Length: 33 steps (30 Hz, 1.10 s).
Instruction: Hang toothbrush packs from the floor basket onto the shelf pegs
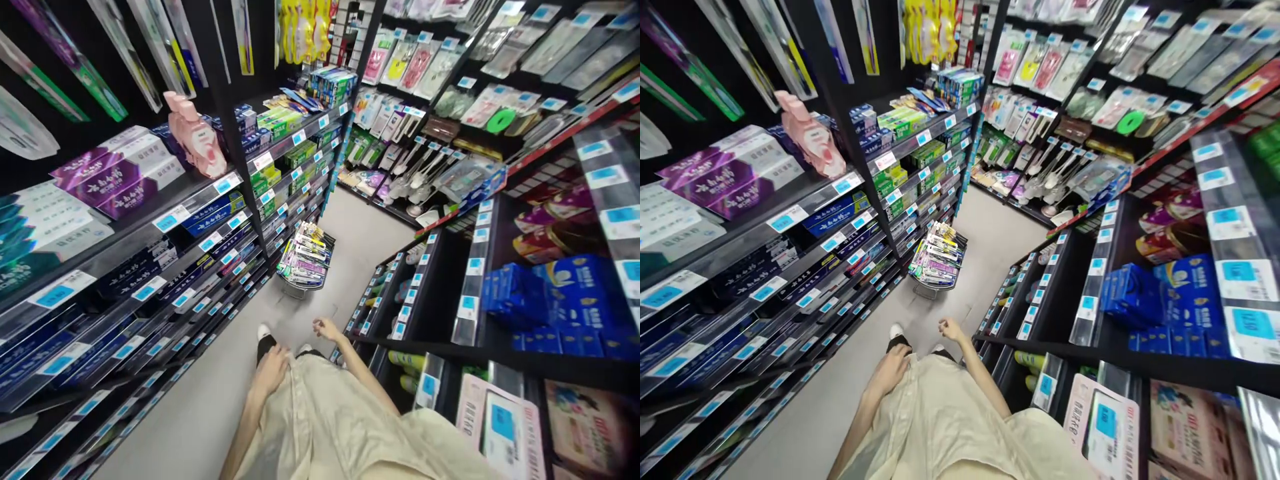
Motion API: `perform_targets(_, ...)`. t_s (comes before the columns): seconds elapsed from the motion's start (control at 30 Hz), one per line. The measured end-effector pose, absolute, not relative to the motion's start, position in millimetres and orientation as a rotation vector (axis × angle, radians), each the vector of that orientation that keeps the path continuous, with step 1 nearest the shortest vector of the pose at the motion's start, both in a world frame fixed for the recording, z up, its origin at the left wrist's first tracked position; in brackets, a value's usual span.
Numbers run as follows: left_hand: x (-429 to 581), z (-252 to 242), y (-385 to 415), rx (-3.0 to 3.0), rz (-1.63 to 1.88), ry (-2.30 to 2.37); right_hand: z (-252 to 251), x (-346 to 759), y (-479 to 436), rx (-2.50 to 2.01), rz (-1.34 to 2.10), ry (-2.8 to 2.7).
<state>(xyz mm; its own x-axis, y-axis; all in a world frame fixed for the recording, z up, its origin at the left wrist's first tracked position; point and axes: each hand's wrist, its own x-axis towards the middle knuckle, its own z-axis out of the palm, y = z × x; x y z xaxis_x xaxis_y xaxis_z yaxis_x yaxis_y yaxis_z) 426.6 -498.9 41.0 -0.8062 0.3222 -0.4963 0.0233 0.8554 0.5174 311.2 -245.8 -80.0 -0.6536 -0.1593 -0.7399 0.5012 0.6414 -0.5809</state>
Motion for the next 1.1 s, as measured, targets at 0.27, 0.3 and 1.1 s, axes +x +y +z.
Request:
perform_targets(0.27, 388, 44, -469, 0.314, 0.567, 2.501, -107, 346, -175, 0.677, -1.135, 1.941)
perform_targets(0.3, 378, 44, -468, 0.319, 0.525, 2.498, -111, 344, -170, 0.712, -1.147, 1.922)
perform_targets(1.1, 104, 22, -453, 0.596, 0.312, 2.369, -103, 232, -93, 1.359, -1.842, 1.729)
